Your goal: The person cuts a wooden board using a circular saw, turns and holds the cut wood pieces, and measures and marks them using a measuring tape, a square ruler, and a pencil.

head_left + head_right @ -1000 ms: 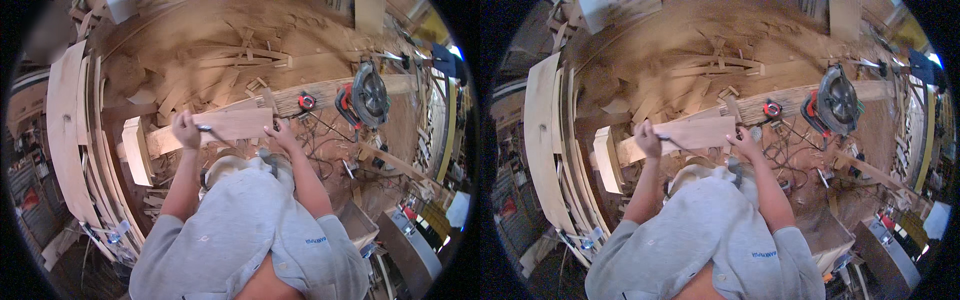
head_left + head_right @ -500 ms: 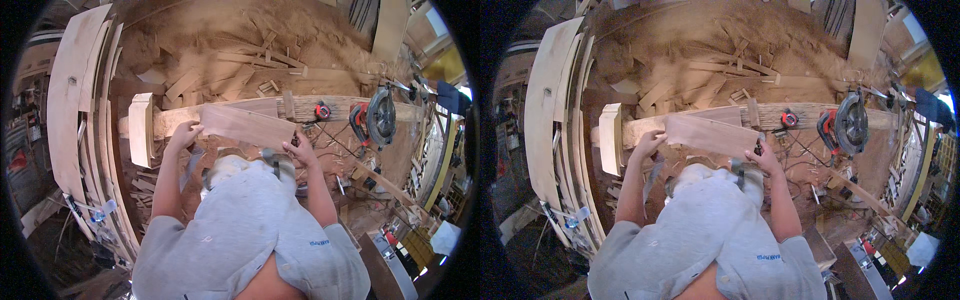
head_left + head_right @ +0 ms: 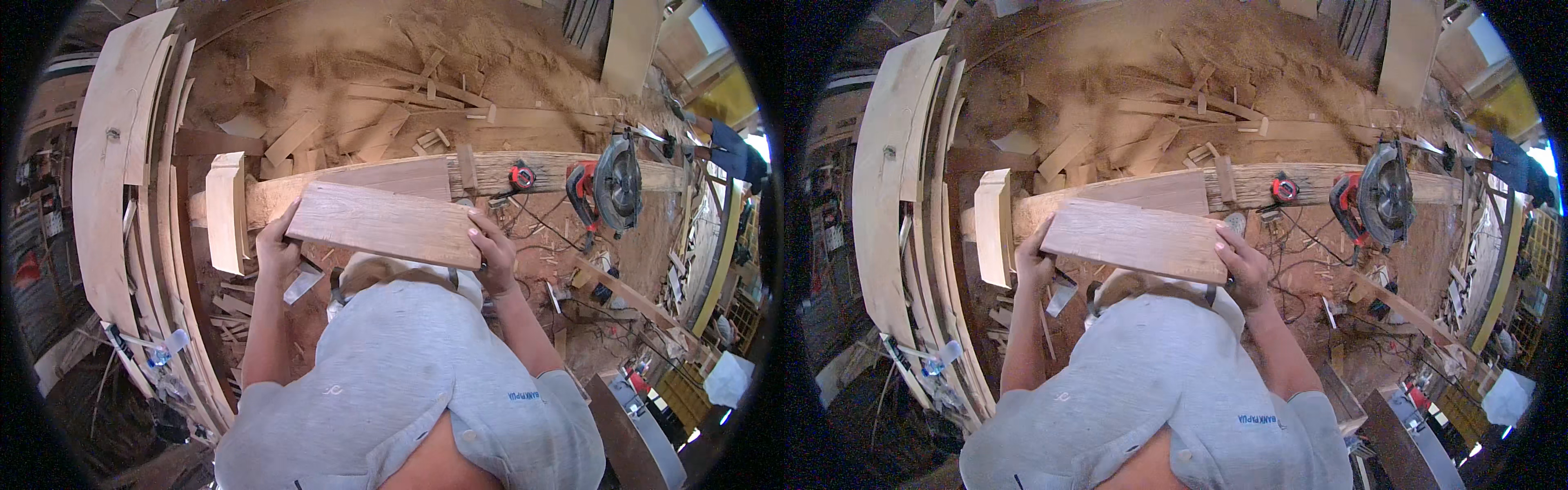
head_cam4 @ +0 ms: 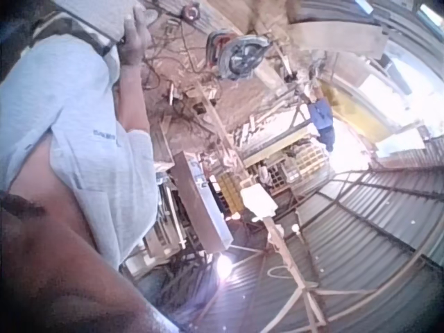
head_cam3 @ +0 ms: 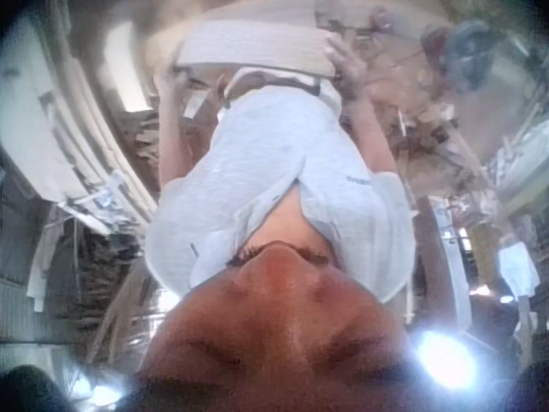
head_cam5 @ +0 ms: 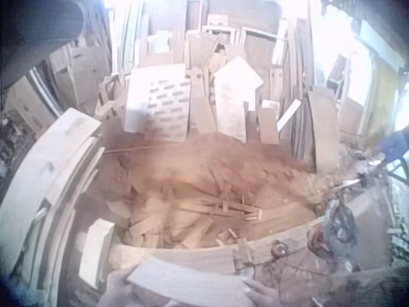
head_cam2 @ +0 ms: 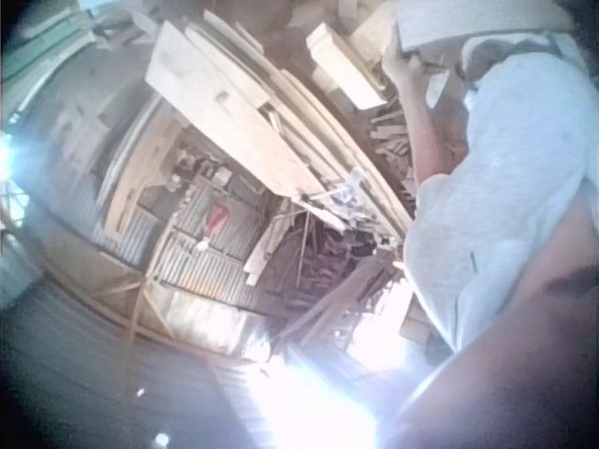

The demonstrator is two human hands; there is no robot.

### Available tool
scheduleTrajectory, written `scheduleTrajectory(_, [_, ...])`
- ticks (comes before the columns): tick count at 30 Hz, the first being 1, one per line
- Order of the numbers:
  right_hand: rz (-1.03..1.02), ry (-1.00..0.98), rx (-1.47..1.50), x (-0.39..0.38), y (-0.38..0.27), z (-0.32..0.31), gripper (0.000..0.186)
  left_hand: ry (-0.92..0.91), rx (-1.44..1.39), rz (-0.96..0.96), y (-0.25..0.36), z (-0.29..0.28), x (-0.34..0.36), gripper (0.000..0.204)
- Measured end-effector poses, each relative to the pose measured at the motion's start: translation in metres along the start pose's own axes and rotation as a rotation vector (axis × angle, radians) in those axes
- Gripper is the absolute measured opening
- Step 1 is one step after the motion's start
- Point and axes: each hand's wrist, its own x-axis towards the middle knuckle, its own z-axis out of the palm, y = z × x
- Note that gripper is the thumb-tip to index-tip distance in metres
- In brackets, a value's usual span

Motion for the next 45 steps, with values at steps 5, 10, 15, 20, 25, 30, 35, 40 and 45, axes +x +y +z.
scheduleTrajectory(5, [-0.129,0.137,-0.013,0.015,-0.009,0.0,0.033,0.157,-0.008,0.096,0.019,-0.013,-0.016,0.076])
scheduleTrajectory(10, [-0.048,-0.006,0.015,-0.011,0.006,0.015,0.037,-0.015,0.158,0.039,0.017,-0.028,-0.036,0.077])
scheduleTrajectory(15, [-0.013,-0.052,0.003,-0.033,0.011,0.029,0.035,-0.106,0.239,-0.039,0.002,-0.024,-0.056,0.077])
scheduleTrajectory(20, [0.022,-0.014,0.016,-0.032,0.011,0.032,0.033,-0.104,0.21,-0.13,-0.001,-0.013,-0.065,0.075])
scheduleTrajectory(25, [0.032,-0.026,-0.003,-0.031,0.021,0.035,0.029,-0.115,0.207,-0.128,-0.006,-0.009,-0.065,0.074])
scheduleTrajectory(30, [0.068,-0.015,-0.027,-0.033,0.024,0.038,0.03,-0.103,0.171,-0.099,-0.005,-0.007,-0.061,0.072])
scheduleTrajectory(35, [0.036,0.048,-0.053,-0.027,0.026,0.036,0.031,-0.094,0.203,-0.074,-0.006,-0.004,-0.056,0.072])
scheduleTrajectory(40, [0.068,0.05,-0.075,-0.031,0.032,0.037,0.028,-0.084,0.148,-0.051,-0.007,0.001,-0.052,0.073])
scheduleTrajectory(45, [0.099,0.049,-0.037,-0.033,0.027,0.035,0.026,-0.124,0.183,-0.043,-0.014,0.004,-0.054,0.074])
